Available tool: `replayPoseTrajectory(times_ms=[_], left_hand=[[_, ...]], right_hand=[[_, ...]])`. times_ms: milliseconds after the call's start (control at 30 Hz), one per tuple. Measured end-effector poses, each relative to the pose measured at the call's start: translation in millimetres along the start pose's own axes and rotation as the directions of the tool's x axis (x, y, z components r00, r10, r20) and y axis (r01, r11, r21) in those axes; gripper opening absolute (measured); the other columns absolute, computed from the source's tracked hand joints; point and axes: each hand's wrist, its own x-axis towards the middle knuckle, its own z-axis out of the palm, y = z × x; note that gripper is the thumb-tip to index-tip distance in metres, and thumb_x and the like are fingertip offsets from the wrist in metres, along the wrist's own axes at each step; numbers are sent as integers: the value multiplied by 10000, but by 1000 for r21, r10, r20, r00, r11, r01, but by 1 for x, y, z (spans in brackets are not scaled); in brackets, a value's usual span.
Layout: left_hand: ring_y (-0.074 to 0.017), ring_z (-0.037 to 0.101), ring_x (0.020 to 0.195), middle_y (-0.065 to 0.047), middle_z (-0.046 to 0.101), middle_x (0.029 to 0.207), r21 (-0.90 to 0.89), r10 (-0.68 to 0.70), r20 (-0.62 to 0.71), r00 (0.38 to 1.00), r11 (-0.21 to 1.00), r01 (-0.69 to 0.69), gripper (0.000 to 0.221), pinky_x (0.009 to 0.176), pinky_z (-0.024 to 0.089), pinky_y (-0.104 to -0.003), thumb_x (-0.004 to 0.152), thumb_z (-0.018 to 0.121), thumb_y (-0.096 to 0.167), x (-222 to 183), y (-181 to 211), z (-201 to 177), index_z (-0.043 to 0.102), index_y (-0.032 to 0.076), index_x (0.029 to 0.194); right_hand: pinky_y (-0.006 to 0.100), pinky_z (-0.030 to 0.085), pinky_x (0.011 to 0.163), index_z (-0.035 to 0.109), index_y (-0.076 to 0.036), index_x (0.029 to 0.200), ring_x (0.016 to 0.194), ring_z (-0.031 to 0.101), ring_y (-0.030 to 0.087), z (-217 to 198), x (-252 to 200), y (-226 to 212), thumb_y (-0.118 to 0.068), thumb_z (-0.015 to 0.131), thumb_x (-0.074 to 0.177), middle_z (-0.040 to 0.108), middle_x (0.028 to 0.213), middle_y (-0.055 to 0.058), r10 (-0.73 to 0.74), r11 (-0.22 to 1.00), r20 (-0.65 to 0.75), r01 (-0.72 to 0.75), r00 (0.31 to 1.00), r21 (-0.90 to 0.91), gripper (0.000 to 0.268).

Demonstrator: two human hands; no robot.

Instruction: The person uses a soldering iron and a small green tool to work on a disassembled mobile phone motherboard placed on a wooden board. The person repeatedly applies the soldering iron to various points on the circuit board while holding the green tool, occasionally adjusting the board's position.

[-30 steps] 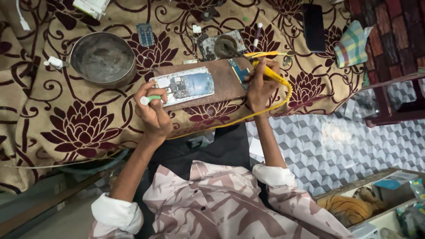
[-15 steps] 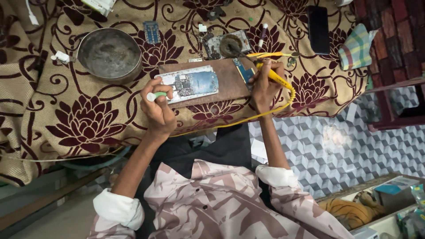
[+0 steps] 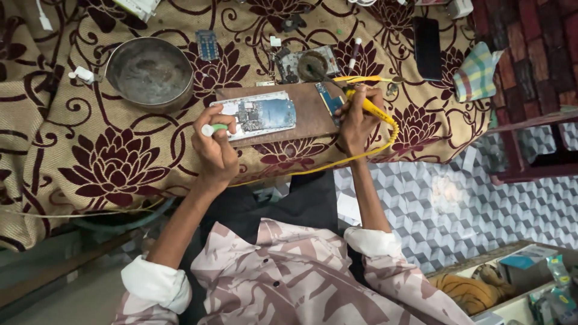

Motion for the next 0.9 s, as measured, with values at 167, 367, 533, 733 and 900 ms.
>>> replayPoseTrajectory(times_ms=[167,367,533,733,900], left_hand=[[-175,596,767,-109,613,842,-15,5,12,1000,1000,-4,445,736,496,-332,1190,299,387,0,0,1,390,-11,1368],[-172,593,783,-111,609,851,-3,11,2,1000,1000,-11,440,754,500,-331,1198,300,380,1,3,-1,381,-19,1364],[-161,592,781,-104,598,844,-9,-26,-16,1000,1000,26,462,746,495,-319,1192,293,393,1,0,1,384,-21,1378],[-155,575,781,-101,599,849,-14,-56,-20,998,998,56,479,748,478,-315,1188,294,401,-4,-4,3,376,-25,1392],[-158,593,805,-111,625,881,-12,-8,-9,1000,1000,7,463,791,501,-312,1195,312,392,-7,-5,2,370,-26,1386]], right_hand=[[233,453,499,516,-45,990,565,588,104,-1,-1,2,-310,530,1130,582,722,32,-30,1000,-8,30,1000,5,300],[232,452,466,549,-26,1019,529,584,110,-5,-1,1,-300,550,1096,576,694,40,67,993,-50,-62,996,97,284],[268,528,592,583,16,1205,634,633,147,-14,-10,1,-284,617,1090,639,805,89,-30,956,-38,40,999,291,323],[268,487,528,615,46,1142,628,601,136,-1,-34,18,-250,667,1057,665,927,113,-15,965,62,-2,998,263,312],[254,466,457,571,-11,956,514,570,126,14,-57,34,-324,566,1100,603,702,83,118,930,16,-116,993,350,345]])
